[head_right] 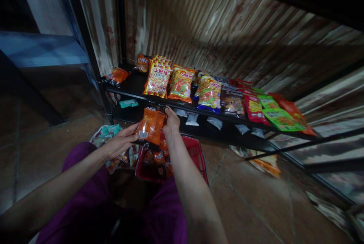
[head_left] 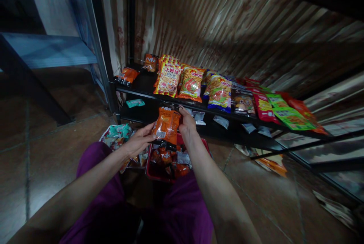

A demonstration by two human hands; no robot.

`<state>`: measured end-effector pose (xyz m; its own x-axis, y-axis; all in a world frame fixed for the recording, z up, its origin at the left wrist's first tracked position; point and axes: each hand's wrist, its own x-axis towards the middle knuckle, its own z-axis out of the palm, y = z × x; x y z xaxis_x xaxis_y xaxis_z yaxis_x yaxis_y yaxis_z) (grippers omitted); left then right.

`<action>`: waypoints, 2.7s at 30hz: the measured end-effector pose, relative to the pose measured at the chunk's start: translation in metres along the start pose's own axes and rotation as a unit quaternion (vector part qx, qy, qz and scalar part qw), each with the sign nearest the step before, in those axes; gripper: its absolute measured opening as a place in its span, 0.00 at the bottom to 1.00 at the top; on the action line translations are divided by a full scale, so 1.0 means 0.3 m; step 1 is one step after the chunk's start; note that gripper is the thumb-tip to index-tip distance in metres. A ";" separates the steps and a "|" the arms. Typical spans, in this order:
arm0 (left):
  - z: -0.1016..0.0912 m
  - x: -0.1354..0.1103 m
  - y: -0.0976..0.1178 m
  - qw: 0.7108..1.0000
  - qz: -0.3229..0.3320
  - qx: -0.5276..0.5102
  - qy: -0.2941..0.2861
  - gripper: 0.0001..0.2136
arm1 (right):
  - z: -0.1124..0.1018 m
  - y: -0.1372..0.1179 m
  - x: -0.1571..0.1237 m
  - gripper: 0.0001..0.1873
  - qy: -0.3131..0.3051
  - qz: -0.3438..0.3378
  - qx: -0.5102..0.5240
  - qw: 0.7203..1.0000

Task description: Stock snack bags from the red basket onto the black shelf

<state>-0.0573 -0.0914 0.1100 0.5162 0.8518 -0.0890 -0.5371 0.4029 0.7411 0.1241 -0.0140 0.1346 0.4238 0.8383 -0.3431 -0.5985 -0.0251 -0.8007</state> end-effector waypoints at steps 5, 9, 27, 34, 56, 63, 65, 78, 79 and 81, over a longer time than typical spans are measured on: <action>0.003 0.003 -0.008 0.999 0.026 0.001 0.023 0.25 | -0.007 -0.009 -0.025 0.07 -0.057 0.013 -0.028 0.998; -0.002 0.008 -0.009 0.997 0.037 -0.018 0.057 0.27 | -0.050 -0.009 -0.098 0.13 -0.138 0.043 -0.073 0.987; 0.018 0.016 0.002 0.990 0.042 -0.055 0.119 0.28 | -0.149 0.053 -0.280 0.30 -0.203 0.030 -0.146 0.968; 0.016 0.026 0.025 0.991 0.040 -0.011 0.128 0.21 | -0.153 0.057 -0.296 0.36 -0.230 0.013 -0.174 0.957; 0.008 0.079 0.001 0.979 0.045 -0.056 0.193 0.16 | -0.184 0.063 -0.305 0.32 -0.245 0.053 -0.177 0.952; 0.029 0.090 -0.009 0.972 0.072 -0.075 0.209 0.12 | -0.215 0.086 -0.286 0.34 -0.256 0.004 -0.245 0.935; 0.034 0.093 -0.013 0.971 0.076 -0.080 0.212 0.12 | -0.228 0.097 -0.274 0.36 -0.253 -0.055 -0.306 0.916; 0.043 0.096 -0.022 0.966 0.081 -0.091 0.229 0.09 | -0.230 0.109 -0.292 0.37 -0.292 -0.349 -0.520 0.723; 0.039 0.095 -0.023 0.965 0.080 -0.089 0.233 0.09 | -0.229 0.111 -0.289 0.35 -0.295 -0.336 -0.505 0.738; 0.035 0.091 -0.024 0.965 0.077 -0.083 0.236 0.09 | -0.225 0.113 -0.281 0.31 -0.282 -0.290 -0.457 0.792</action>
<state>-0.0322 -0.0744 0.1092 0.0809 0.9474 -0.3095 -0.7032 0.2743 0.6559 0.1141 -0.1224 0.1033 -0.0775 0.9566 0.2810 0.4374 0.2859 -0.8526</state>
